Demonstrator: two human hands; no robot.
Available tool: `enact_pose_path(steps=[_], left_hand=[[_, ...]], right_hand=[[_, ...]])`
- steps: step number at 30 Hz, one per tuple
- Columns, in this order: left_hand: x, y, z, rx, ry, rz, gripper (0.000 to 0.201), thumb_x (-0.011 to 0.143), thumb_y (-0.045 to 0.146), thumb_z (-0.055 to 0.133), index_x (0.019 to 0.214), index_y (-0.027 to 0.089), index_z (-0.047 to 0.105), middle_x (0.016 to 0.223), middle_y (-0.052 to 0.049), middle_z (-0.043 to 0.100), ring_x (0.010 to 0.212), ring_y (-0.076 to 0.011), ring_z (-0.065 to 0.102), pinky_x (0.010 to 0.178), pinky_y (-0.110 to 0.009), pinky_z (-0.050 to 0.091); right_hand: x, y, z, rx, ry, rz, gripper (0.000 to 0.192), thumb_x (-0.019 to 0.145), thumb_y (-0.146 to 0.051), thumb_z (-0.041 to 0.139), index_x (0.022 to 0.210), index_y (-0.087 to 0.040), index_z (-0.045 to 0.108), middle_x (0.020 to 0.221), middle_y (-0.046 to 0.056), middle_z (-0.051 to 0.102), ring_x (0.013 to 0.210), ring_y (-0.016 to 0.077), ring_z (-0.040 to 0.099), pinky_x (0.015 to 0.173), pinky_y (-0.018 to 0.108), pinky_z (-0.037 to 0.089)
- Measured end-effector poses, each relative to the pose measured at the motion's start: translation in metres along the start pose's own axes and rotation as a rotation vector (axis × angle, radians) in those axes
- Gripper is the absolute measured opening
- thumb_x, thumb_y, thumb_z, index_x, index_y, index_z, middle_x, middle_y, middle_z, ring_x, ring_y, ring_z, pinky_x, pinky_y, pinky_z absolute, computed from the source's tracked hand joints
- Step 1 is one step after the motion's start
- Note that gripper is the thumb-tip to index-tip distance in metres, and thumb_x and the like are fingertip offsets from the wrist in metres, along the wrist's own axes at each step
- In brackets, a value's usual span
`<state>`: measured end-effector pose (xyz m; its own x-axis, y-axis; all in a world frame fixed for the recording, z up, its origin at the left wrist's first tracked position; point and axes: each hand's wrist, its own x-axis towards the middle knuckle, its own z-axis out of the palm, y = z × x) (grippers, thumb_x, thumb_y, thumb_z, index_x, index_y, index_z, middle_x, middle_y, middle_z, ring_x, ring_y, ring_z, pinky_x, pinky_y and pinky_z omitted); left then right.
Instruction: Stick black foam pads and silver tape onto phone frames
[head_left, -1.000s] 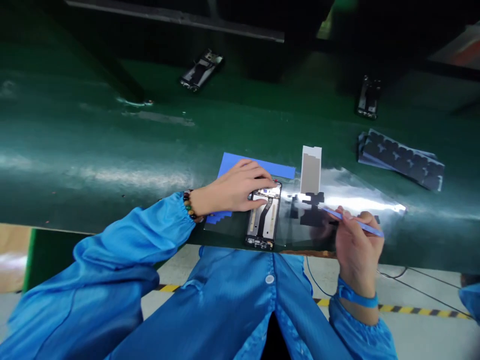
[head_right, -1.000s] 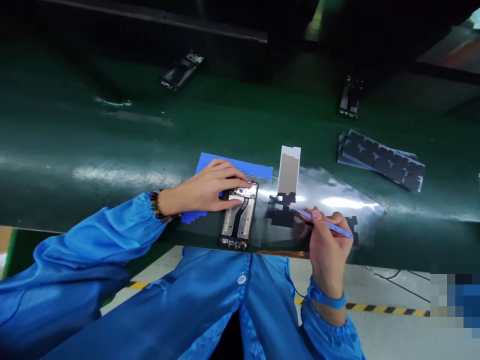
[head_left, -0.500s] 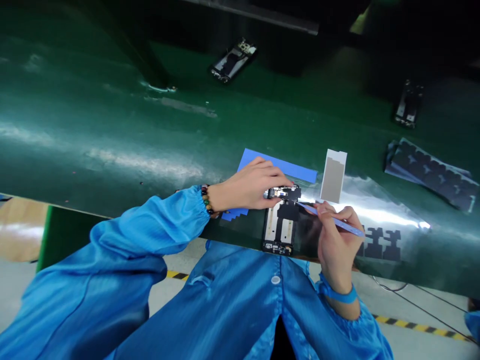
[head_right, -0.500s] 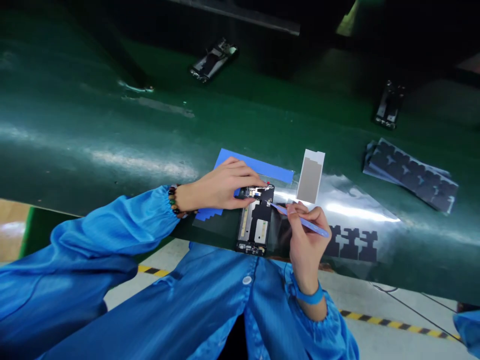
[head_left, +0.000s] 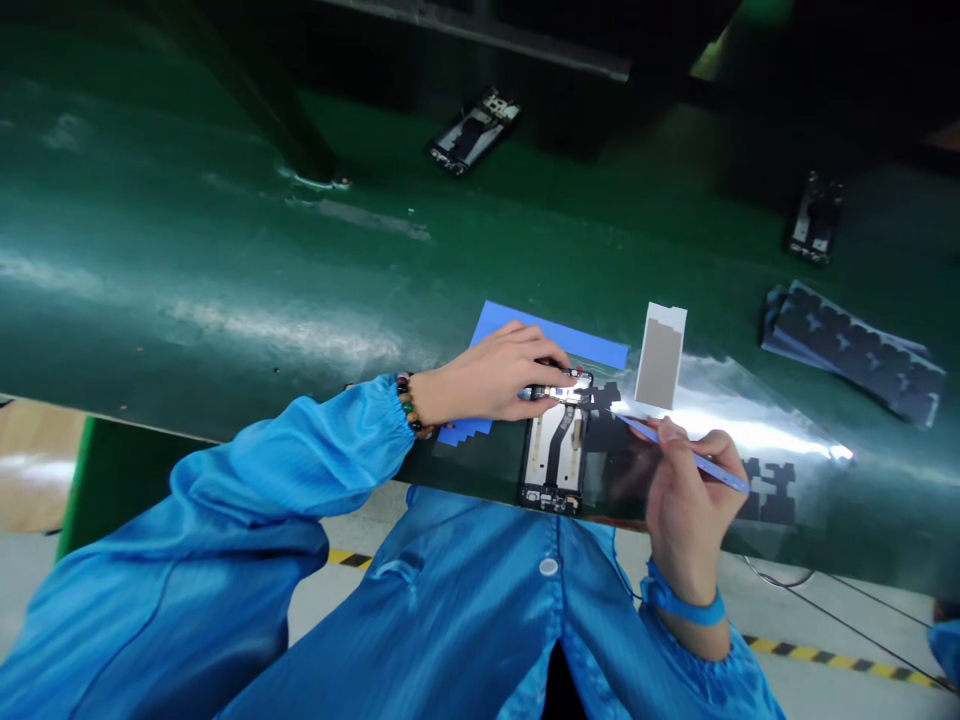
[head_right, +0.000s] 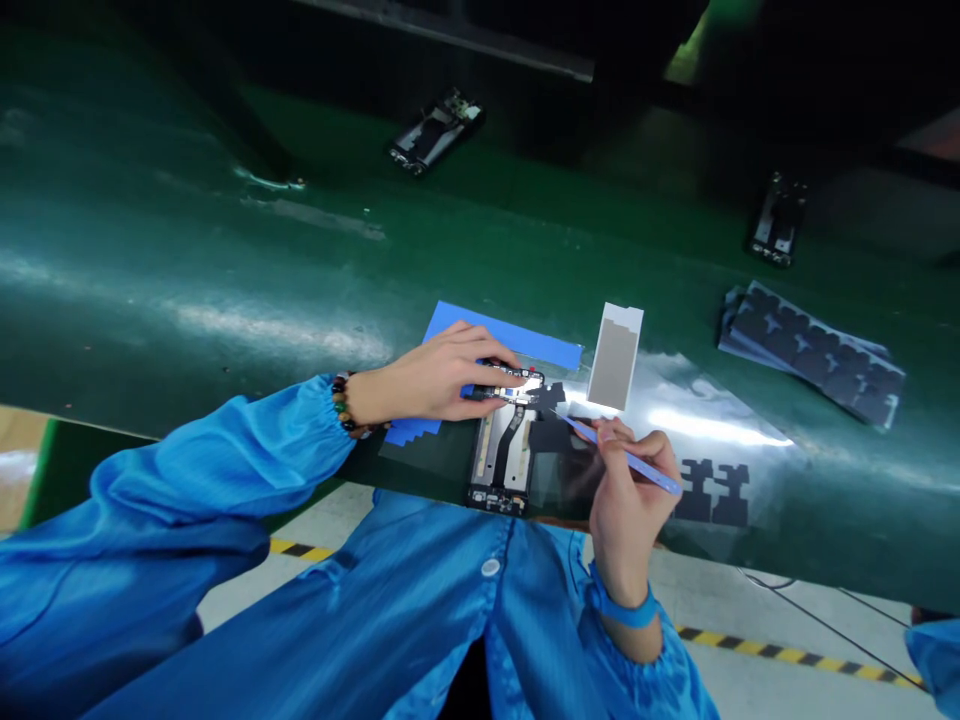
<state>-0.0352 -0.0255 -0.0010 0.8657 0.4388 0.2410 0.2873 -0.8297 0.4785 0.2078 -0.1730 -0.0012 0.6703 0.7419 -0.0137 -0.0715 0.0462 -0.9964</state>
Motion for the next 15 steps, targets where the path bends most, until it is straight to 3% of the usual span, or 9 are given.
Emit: enact_pose_path(steps=[8, 15], left_hand=[[0.002, 0.003, -0.003, -0.078, 0.011, -0.063, 0.046, 0.106, 0.035, 0.070, 0.150, 0.021, 0.066, 0.138, -0.009, 0.075, 0.122, -0.0265, 0.066, 0.103, -0.042, 0.044], [0.001, 0.007, -0.003, -0.073, 0.006, -0.140, 0.050, 0.104, 0.038, 0.072, 0.151, 0.023, 0.065, 0.135, -0.008, 0.077, 0.118, -0.0260, 0.067, 0.102, -0.043, 0.043]], right_hand=[[-0.013, 0.000, 0.012, -0.041, -0.035, -0.005, 0.040, 0.082, -0.024, 0.092, 0.076, -0.024, 0.052, 0.076, -0.004, 0.073, 0.094, 0.0195, 0.080, 0.101, 0.041, 0.063], [-0.027, 0.005, 0.029, -0.051, 0.039, -0.053, 0.043, 0.085, -0.028, 0.091, 0.078, -0.025, 0.048, 0.079, -0.003, 0.072, 0.092, 0.0192, 0.080, 0.100, 0.043, 0.065]])
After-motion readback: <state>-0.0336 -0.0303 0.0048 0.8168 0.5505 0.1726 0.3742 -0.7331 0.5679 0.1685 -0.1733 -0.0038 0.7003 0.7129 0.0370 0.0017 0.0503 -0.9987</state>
